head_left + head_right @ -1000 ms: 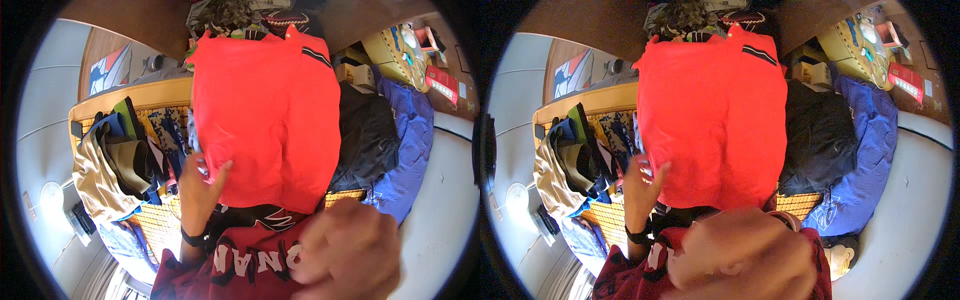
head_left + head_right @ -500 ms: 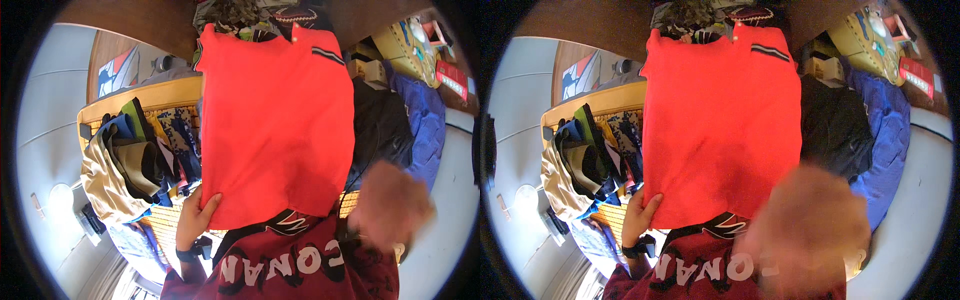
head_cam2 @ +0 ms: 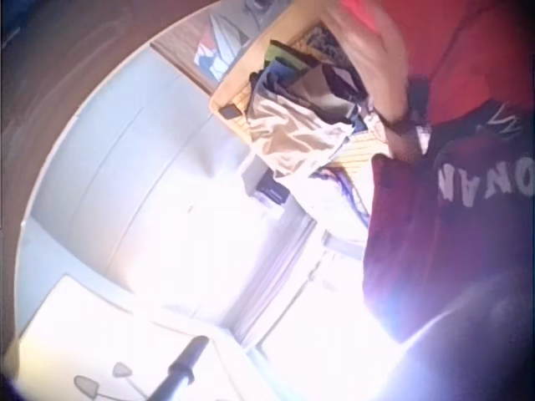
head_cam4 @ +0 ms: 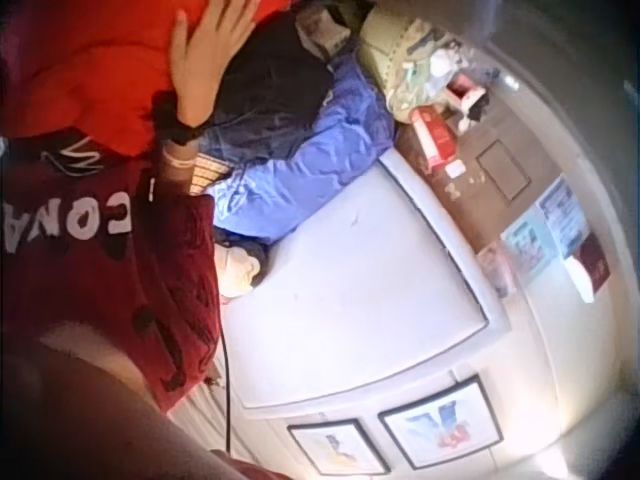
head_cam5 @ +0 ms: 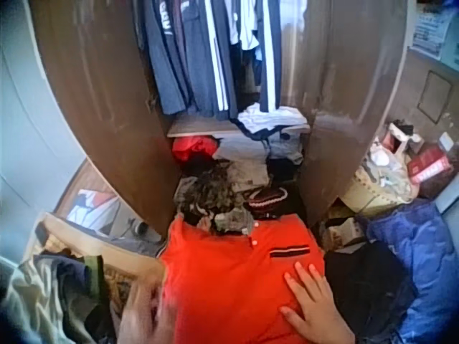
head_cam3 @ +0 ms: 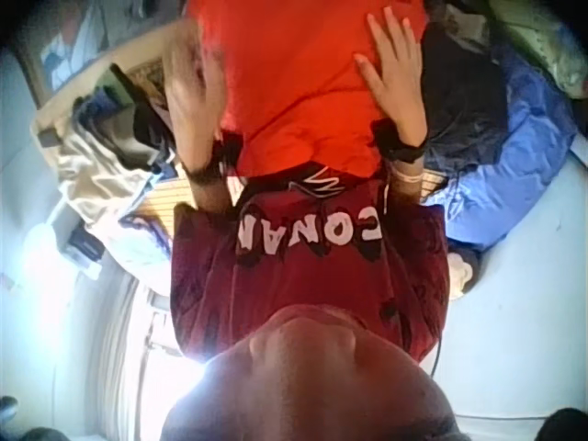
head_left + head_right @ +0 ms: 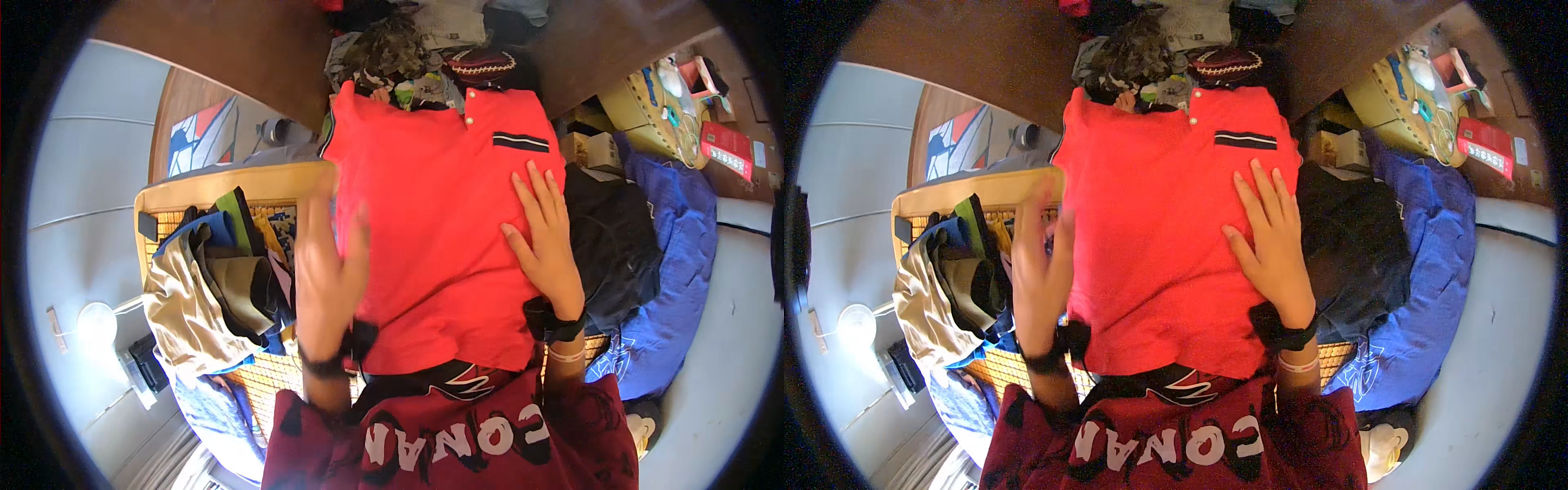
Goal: Folding several items of clothing, including a red shirt and grey shorts, and stacking them on a bed.
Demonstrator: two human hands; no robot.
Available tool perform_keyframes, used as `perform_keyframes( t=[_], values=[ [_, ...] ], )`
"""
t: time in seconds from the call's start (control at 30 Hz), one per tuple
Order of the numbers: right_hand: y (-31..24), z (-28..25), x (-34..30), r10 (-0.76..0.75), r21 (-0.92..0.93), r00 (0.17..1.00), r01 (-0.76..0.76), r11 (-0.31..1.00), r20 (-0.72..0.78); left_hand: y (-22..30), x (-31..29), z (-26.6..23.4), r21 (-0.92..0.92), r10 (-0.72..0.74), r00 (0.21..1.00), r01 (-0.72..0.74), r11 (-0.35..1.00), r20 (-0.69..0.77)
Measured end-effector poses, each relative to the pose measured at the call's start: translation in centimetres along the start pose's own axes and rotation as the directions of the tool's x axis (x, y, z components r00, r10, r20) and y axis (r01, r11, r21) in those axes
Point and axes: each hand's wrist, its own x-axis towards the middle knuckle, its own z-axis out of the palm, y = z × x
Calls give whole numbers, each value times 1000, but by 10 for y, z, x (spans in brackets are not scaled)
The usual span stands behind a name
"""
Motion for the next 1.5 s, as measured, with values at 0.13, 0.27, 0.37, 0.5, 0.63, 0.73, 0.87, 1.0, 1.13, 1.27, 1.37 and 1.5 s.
perform_keyframes(
  t=[0.13, 0.27, 0.37, 0.5, 0.63, 0.73, 0.87, 1.0, 1.13, 1.27, 1.37, 1.5],
  values=[
    [-7, 1, 3, -9, 36, 1000, 9, 999, 16, -60, 96, 14, 415, -51, 968, 153, 897, -247],
    [-6, -4, 0, -14, 70, 1000, 15, 997, -4, -132, 162, 25, 301, -468, 876, 479, 824, -114],
    [-2, -7, 0, 9, 91, 1000, -9, 996, -5, -159, 157, 49, -142, -469, 883, 466, 873, 17],
    [4, -7, 1, 16, 102, 1000, -15, 995, -7, -152, 144, 55, -534, -408, 912, 321, 782, -50],
    [2, -9, 3, -1, 108, 1000, 2, 994, -16, -141, 140, 44, -523, -324, 907, 146, 840, -267],
    [0, -6, 3, 5, 91, 1000, -4, 996, -11, -124, 144, 32, -449, -270, 893, 87, 889, -362],
    [4, -5, 3, 10, 127, 1000, -7, 992, -17, -54, 139, 27, -560, -188, 954, 27, 828, -232],
    [2, -6, 3, 17, 144, 1000, -15, 990, -16, -47, 142, 37, -646, -199, 979, 123, 753, -46],
    [3, -6, 3, 24, 151, 1000, -22, 988, -11, -48, 144, 43, -608, -126, 990, 65, 791, -57],
    [4, -5, 4, 30, 170, 999, -28, 985, -12, -50, 140, 32, -647, -107, 963, -82, 758, -248],
    [5, -6, 6, 31, 171, 999, -28, 985, -15, -56, 141, 6, -570, -56, 924, -185, 801, -379],
    [2, -7, 9, 38, 185, 999, -35, 982, -14, -38, 134, -27, -517, -45, 893, -218, 828, -448]
  ],
)
